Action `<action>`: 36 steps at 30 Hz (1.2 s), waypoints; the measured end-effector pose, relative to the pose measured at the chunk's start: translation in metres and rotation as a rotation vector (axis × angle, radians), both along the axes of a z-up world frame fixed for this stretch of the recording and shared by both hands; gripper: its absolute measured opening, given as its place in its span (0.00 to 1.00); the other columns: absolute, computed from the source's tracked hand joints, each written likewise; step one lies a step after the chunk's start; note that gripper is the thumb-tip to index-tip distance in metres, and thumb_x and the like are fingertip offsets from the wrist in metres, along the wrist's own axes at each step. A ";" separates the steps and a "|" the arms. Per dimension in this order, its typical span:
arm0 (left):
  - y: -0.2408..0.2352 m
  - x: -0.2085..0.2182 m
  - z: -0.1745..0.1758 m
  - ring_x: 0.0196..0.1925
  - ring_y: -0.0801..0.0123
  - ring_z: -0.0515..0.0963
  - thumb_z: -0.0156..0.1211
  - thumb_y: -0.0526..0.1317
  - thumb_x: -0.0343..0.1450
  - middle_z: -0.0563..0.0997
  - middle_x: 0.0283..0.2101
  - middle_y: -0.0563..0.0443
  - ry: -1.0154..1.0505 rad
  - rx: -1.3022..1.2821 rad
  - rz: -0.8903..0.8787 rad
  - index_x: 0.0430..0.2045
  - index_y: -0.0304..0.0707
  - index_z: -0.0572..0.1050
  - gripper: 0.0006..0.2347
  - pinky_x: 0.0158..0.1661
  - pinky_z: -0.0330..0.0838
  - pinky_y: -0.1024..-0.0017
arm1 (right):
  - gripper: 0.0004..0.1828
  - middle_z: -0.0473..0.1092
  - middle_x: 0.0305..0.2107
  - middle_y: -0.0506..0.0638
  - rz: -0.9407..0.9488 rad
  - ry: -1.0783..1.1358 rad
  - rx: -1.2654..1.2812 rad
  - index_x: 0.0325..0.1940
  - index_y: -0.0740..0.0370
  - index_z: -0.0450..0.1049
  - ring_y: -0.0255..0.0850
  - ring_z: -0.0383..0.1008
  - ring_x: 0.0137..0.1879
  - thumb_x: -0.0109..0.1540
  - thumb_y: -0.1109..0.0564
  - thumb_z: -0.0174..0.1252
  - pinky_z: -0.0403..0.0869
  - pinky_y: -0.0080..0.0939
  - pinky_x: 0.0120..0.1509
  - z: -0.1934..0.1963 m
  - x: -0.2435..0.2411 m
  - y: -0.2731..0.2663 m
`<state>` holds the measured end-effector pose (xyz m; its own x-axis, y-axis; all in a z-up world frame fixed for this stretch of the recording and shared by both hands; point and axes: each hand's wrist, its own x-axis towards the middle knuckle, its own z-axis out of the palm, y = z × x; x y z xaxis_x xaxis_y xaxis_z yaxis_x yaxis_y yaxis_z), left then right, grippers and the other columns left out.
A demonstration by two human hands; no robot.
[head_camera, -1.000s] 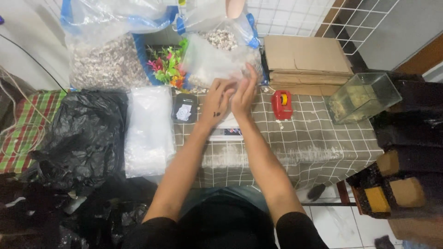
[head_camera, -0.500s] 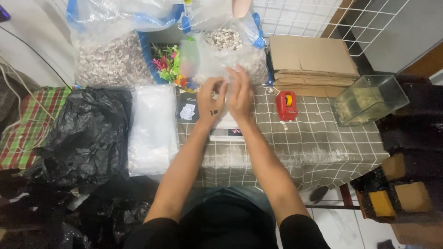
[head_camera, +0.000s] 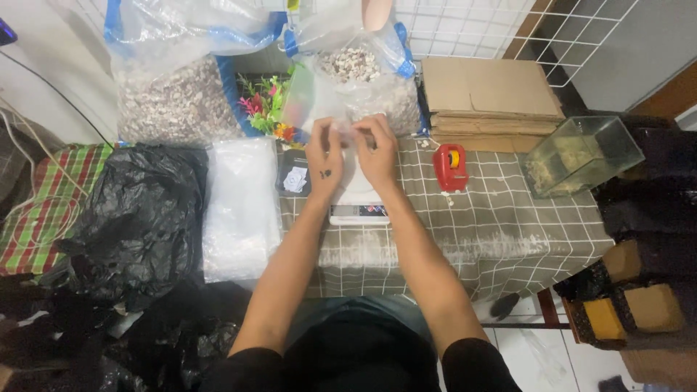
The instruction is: Wrapping a cardboard box with protective layers and filling a small bag with aquarium gravel using a scoop and scale.
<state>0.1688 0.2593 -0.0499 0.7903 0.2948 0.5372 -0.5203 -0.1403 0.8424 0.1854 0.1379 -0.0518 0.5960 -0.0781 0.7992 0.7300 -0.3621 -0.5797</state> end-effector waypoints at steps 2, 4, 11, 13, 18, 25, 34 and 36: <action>0.001 0.005 -0.002 0.33 0.72 0.81 0.50 0.38 0.78 0.82 0.32 0.52 0.093 -0.122 -0.044 0.44 0.43 0.75 0.06 0.35 0.80 0.72 | 0.03 0.75 0.33 0.45 0.140 0.175 0.094 0.40 0.54 0.79 0.39 0.77 0.43 0.63 0.58 0.67 0.75 0.37 0.50 -0.007 0.011 -0.007; -0.002 0.001 0.011 0.33 0.80 0.79 0.52 0.39 0.77 0.81 0.32 0.58 0.181 -0.246 -0.088 0.46 0.45 0.74 0.06 0.35 0.78 0.79 | 0.04 0.78 0.33 0.46 0.282 0.346 0.187 0.41 0.55 0.81 0.35 0.78 0.43 0.62 0.56 0.69 0.76 0.36 0.50 -0.010 0.016 -0.012; -0.002 0.030 -0.033 0.32 0.75 0.81 0.51 0.36 0.70 0.78 0.28 0.56 0.387 -0.615 -0.611 0.53 0.49 0.71 0.15 0.32 0.79 0.77 | 0.20 0.71 0.34 0.41 0.810 0.668 0.751 0.60 0.53 0.66 0.35 0.78 0.41 0.66 0.63 0.60 0.75 0.28 0.46 0.013 -0.002 -0.020; -0.006 0.037 -0.046 0.30 0.76 0.80 0.50 0.35 0.69 0.79 0.27 0.55 0.385 -0.561 -0.629 0.52 0.48 0.72 0.16 0.30 0.79 0.78 | 0.20 0.70 0.34 0.41 0.834 0.673 0.802 0.59 0.54 0.66 0.33 0.77 0.42 0.65 0.64 0.60 0.76 0.31 0.50 0.016 -0.006 -0.021; -0.005 0.017 -0.015 0.35 0.76 0.78 0.58 0.30 0.65 0.77 0.30 0.56 0.184 -0.616 -0.624 0.55 0.41 0.68 0.22 0.45 0.76 0.73 | 0.13 0.68 0.33 0.40 0.733 0.697 0.852 0.52 0.54 0.69 0.30 0.72 0.42 0.64 0.58 0.60 0.75 0.32 0.48 0.029 -0.018 -0.011; 0.003 0.024 -0.024 0.41 0.79 0.78 0.61 0.31 0.67 0.77 0.40 0.57 0.146 -0.530 -0.464 0.57 0.42 0.67 0.22 0.46 0.76 0.77 | 0.14 0.71 0.37 0.39 0.747 0.657 0.771 0.52 0.54 0.71 0.27 0.73 0.42 0.63 0.59 0.63 0.74 0.27 0.47 0.004 0.001 -0.013; -0.004 -0.009 0.011 0.37 0.74 0.81 0.57 0.39 0.75 0.80 0.41 0.54 0.075 0.044 -0.080 0.53 0.49 0.66 0.13 0.36 0.77 0.75 | 0.14 0.73 0.38 0.42 0.770 0.605 0.940 0.53 0.55 0.72 0.31 0.75 0.44 0.63 0.60 0.61 0.77 0.34 0.50 0.013 -0.001 -0.016; -0.008 -0.015 0.013 0.36 0.74 0.82 0.53 0.37 0.77 0.81 0.36 0.55 0.076 0.089 -0.066 0.56 0.50 0.66 0.13 0.37 0.78 0.75 | 0.13 0.70 0.35 0.40 0.754 0.656 0.885 0.52 0.56 0.71 0.28 0.74 0.40 0.63 0.61 0.60 0.75 0.27 0.45 0.010 0.002 -0.016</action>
<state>0.1538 0.2517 -0.0364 0.8459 0.1951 0.4964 -0.4656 -0.1838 0.8657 0.1872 0.1220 -0.0417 0.9746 0.0982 0.2014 0.0815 0.6818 -0.7270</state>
